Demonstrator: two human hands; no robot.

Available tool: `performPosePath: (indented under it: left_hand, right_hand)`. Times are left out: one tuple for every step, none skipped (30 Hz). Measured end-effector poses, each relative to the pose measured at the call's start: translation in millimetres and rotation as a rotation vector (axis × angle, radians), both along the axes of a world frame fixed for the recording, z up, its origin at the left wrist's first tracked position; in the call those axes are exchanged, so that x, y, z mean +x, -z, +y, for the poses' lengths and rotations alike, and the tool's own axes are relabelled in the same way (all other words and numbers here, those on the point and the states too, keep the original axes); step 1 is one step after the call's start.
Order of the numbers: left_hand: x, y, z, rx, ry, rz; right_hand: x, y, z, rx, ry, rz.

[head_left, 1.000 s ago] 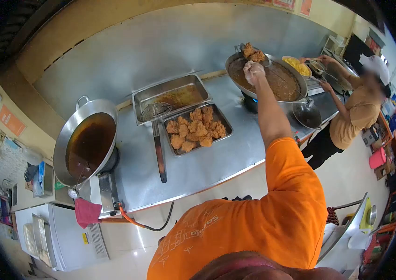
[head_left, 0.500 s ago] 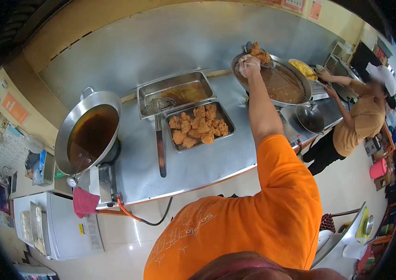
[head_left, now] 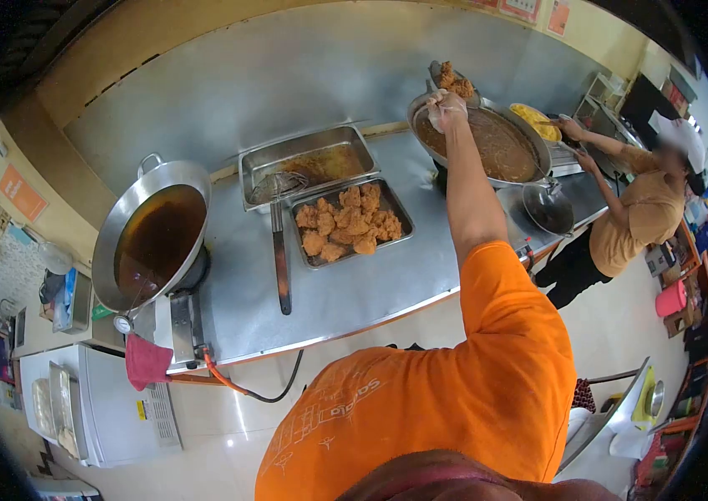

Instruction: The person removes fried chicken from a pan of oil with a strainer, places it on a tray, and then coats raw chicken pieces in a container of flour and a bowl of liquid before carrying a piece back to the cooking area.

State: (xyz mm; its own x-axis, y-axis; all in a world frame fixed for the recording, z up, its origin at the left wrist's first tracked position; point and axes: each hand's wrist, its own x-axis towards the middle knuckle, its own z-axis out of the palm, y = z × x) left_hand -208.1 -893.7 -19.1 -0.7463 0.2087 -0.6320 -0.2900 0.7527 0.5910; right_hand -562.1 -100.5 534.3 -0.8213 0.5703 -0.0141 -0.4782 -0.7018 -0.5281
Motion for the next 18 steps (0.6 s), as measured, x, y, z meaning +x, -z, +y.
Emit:
performPosePath:
  left_hand:
    - [-0.5,-0.3,-0.2,0.002,-0.004,-0.008]
    - [-2.5,0.2,0.2,0.009,-0.010,-0.013]
    - [-3.0,0.3,-0.5,0.016,-0.018,-0.020]
    - [-5.2,-0.6,0.4,0.023,-0.024,-0.026]
    - [-8.4,-2.5,1.6,0.034,-0.033,-0.034]
    - [-10.7,-4.3,2.4,0.043,-0.042,-0.045]
    - [-13.6,-7.9,3.7,0.054,-0.052,-0.057]
    - [-16.6,-14.3,6.9,0.067,-0.063,-0.065]
    - [-22.1,-26.8,12.5,0.081,-0.074,-0.072]
    - [-29.9,-41.2,20.4,0.098,-0.078,-0.072]
    - [-36.0,-53.2,26.5,0.113,-0.075,-0.067]
    - [-44.4,-70.1,35.7,0.125,-0.066,-0.058]
    - [-52.6,-101.6,49.1,0.129,-0.051,-0.045]
    - [-61.9,-138.1,65.2,0.131,-0.020,-0.021]
    - [-67.7,-183.1,83.8,0.110,0.037,0.010]
    - [-62.3,-289.9,116.2,-0.007,0.207,0.120]
    - [-70.9,-318.1,132.0,0.022,0.251,0.184]
    - [-78.4,-334.4,141.0,0.048,0.293,0.249]
  right_hand:
    - [-0.1,-0.3,-1.2,0.061,0.030,-0.036]
    - [-1.7,-1.8,-2.9,0.124,0.060,-0.069]
    - [-1.6,-3.2,-3.8,0.185,0.090,-0.103]
    - [-14.0,8.4,7.6,0.142,0.050,-0.060]
    - [-37.1,30.4,28.1,0.100,0.011,-0.017]
    - [-47.6,42.7,40.1,0.057,-0.029,0.023]
    - [-41.7,40.0,35.8,0.034,-0.019,-0.019]
    - [-34.8,32.1,24.7,0.011,-0.011,-0.062]
    - [-32.0,25.7,18.7,-0.010,-0.004,-0.098]
    - [-31.7,23.9,19.6,0.138,0.002,-0.127]
    - [-30.9,27.1,22.5,0.286,0.008,-0.159]
    - [-31.9,31.7,25.2,0.434,0.012,-0.191]
    - [-35.6,35.8,26.6,0.581,0.013,-0.220]
    - [-39.1,40.1,26.8,0.727,0.012,-0.249]
    - [-40.2,39.0,29.5,0.917,0.081,-0.256]
    - [-41.0,37.8,31.8,1.098,0.169,-0.267]
    - [-40.7,35.7,37.4,1.316,0.325,-0.253]
    - [-42.0,33.9,41.9,1.528,0.485,-0.232]
